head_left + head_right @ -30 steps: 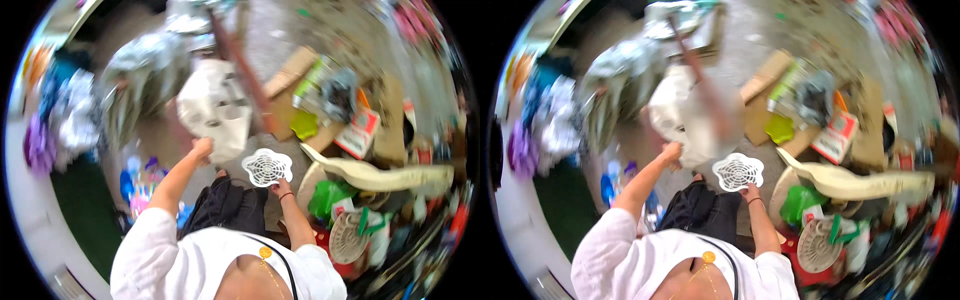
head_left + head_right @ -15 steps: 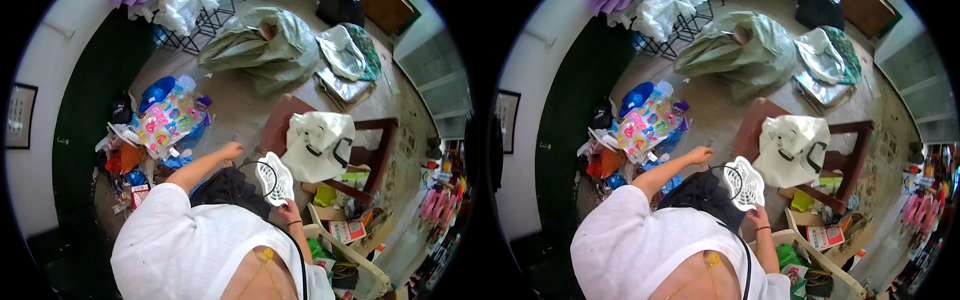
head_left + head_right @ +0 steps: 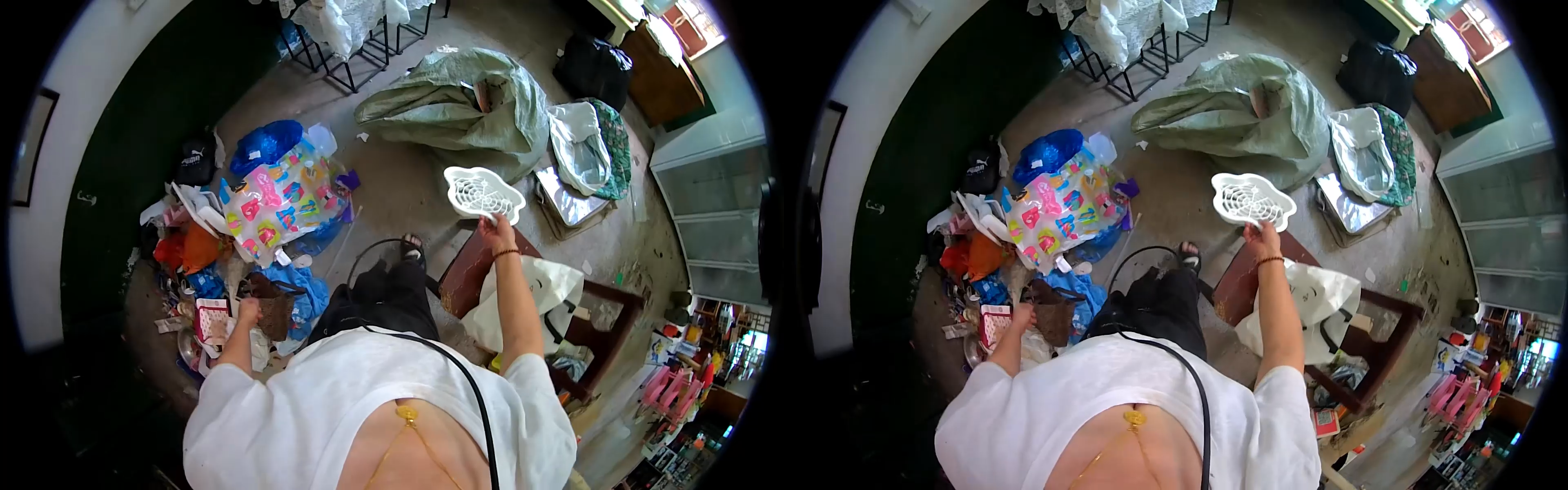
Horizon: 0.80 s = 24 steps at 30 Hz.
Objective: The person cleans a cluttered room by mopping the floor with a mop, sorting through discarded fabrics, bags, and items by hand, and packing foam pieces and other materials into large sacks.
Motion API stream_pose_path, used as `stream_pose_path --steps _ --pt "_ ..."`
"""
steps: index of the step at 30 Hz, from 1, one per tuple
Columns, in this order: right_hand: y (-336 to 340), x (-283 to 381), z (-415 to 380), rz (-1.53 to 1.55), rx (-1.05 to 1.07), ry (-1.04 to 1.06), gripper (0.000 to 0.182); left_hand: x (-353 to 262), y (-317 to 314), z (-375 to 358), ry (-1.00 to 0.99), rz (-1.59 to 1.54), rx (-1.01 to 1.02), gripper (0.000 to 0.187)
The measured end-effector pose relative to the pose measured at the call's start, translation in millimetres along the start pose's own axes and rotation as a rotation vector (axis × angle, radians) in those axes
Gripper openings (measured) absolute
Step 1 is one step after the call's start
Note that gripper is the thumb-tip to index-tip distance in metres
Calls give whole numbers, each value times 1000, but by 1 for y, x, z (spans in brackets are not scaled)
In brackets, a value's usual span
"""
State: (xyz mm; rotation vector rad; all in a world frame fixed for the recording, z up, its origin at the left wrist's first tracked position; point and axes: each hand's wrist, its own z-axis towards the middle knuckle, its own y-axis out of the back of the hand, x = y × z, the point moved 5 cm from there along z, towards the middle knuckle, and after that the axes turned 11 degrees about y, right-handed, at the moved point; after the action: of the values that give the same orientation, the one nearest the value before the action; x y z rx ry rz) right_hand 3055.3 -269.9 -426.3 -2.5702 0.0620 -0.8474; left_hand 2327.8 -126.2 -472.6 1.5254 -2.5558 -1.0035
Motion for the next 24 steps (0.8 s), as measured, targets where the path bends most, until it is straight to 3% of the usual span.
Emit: stream_pose_path --steps 3,5,8,9,10,11,12,13,16,18,20,24 --pt "-49 33 73 -7 27 8 17 7 -24 -31 38 59 21 14" --pt "-76 56 136 -17 -2 8 16 1 -50 -48 108 109 141 15" --pt "-114 88 230 52 81 127 14 -1 -71 -54 131 -37 107 16" --pt "-128 96 260 83 73 77 17 -21 -76 -74 36 -2 149 10" --pt "-119 97 331 71 185 -14 18 -9 -82 -67 55 -55 260 17" --pt "-130 106 354 -37 177 -45 19 -26 -87 -82 99 109 280 20" --pt "-154 118 355 -73 167 27 20 -64 -92 -109 44 101 173 19" --pt "-161 120 392 -5 136 -41 20 -70 -95 -111 84 18 103 19" --pt "-201 145 421 -264 14 39 22 -100 -107 -142 164 -86 14 20" --pt "-229 150 444 -49 29 -1 24 -109 -114 -157 208 -101 8 21" --pt "-245 149 463 -31 143 -26 28 -99 -124 -171 257 -20 10 23" --pt "-244 106 451 -245 45 -77 27 -112 -139 -212 480 -169 -60 22"
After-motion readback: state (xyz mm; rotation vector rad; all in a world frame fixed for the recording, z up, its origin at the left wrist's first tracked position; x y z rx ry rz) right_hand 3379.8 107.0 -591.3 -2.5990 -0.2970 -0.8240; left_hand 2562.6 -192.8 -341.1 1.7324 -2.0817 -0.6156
